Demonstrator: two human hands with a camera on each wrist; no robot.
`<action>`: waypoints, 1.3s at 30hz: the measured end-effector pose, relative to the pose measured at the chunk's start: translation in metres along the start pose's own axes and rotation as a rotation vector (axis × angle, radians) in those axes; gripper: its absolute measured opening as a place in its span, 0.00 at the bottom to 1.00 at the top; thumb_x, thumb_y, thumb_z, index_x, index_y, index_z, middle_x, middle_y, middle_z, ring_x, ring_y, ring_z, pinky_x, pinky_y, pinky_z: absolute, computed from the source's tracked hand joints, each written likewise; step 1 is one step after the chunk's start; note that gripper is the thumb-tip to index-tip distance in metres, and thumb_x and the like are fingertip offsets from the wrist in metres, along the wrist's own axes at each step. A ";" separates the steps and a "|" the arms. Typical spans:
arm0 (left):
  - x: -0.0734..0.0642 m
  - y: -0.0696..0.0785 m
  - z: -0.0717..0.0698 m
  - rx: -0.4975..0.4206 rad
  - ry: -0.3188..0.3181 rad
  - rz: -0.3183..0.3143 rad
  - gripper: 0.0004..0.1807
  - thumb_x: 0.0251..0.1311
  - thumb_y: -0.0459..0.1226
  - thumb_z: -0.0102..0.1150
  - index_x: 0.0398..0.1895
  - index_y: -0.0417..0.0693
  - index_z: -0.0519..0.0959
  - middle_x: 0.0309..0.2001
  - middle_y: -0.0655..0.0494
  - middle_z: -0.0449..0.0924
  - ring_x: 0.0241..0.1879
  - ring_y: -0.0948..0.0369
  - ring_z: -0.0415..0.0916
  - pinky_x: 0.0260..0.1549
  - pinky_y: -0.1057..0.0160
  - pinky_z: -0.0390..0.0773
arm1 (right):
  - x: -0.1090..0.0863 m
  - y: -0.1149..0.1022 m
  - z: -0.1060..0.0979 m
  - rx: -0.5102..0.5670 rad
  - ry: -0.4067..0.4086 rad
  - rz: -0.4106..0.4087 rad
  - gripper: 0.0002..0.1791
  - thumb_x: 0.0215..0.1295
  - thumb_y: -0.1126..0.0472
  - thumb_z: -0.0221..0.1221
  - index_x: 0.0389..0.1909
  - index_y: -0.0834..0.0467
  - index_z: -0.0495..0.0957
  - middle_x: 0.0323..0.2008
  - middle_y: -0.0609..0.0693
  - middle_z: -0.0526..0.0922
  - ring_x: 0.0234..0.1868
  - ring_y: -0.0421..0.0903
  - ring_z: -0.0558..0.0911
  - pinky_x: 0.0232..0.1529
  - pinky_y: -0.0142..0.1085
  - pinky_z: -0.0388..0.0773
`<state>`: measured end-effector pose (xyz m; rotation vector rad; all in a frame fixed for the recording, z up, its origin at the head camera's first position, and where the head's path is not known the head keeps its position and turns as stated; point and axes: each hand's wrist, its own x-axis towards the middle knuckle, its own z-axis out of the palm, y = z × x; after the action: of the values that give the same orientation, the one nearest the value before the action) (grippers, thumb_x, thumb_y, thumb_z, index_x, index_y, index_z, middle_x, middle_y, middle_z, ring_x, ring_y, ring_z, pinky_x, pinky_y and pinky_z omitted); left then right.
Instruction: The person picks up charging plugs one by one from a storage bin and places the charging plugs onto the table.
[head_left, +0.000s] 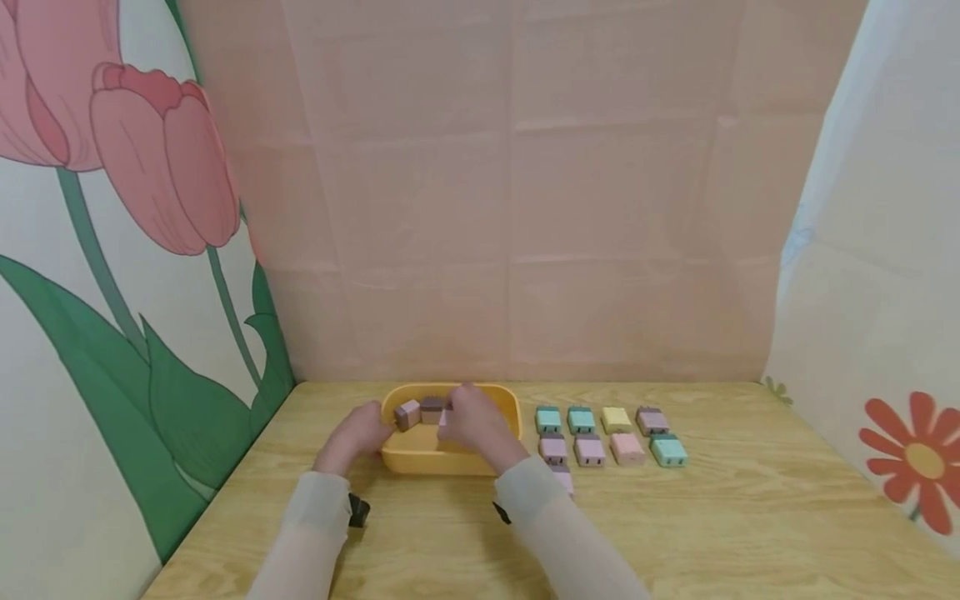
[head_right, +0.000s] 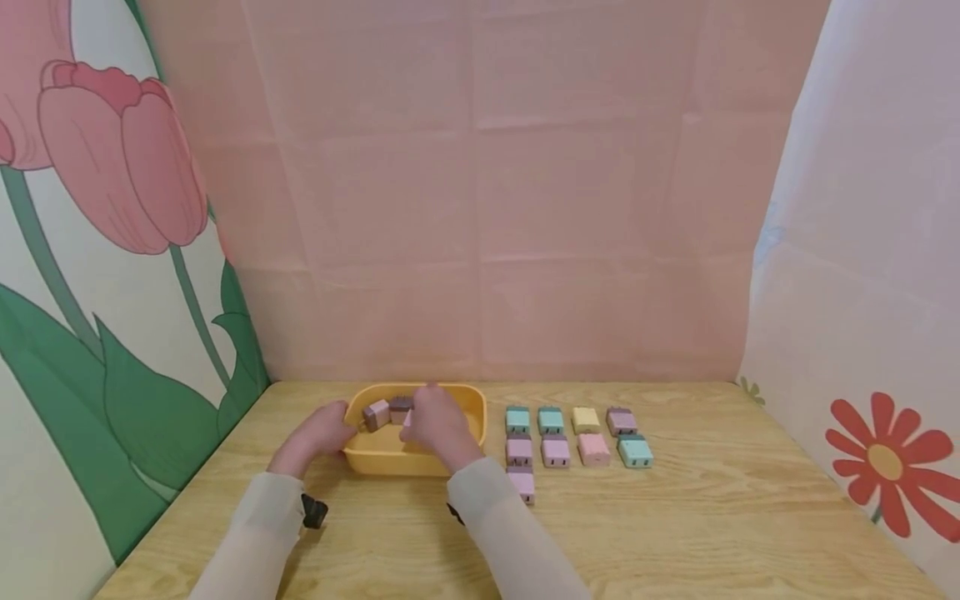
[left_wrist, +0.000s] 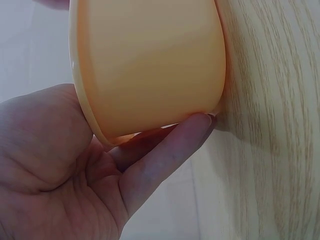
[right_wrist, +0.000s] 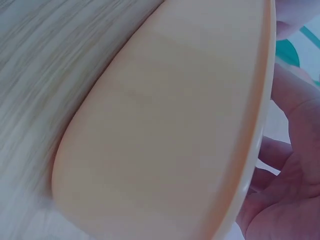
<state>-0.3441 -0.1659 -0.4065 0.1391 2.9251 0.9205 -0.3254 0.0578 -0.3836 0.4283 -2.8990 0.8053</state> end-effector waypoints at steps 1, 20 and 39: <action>0.000 0.000 0.001 0.000 0.001 0.004 0.17 0.71 0.34 0.57 0.55 0.29 0.78 0.39 0.44 0.84 0.32 0.55 0.82 0.31 0.63 0.80 | -0.001 0.001 -0.001 -0.004 0.001 0.003 0.14 0.56 0.62 0.75 0.43 0.59 0.86 0.44 0.52 0.83 0.37 0.48 0.78 0.39 0.42 0.79; 0.015 -0.017 0.003 -0.012 -0.005 0.069 0.13 0.68 0.37 0.59 0.47 0.33 0.81 0.36 0.44 0.85 0.30 0.54 0.83 0.31 0.60 0.82 | -0.028 0.015 -0.045 -0.031 0.000 0.048 0.27 0.62 0.57 0.75 0.61 0.62 0.84 0.58 0.55 0.88 0.51 0.49 0.86 0.56 0.49 0.86; 0.001 -0.002 -0.003 0.008 0.006 0.016 0.16 0.69 0.33 0.58 0.54 0.29 0.79 0.39 0.43 0.85 0.33 0.55 0.82 0.32 0.62 0.81 | -0.075 0.085 -0.105 -0.133 -0.097 -0.017 0.22 0.57 0.61 0.78 0.51 0.62 0.86 0.46 0.53 0.87 0.41 0.46 0.82 0.46 0.46 0.85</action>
<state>-0.3450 -0.1689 -0.4054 0.1604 2.9375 0.9130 -0.2760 0.2006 -0.3484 0.4911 -3.0103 0.6012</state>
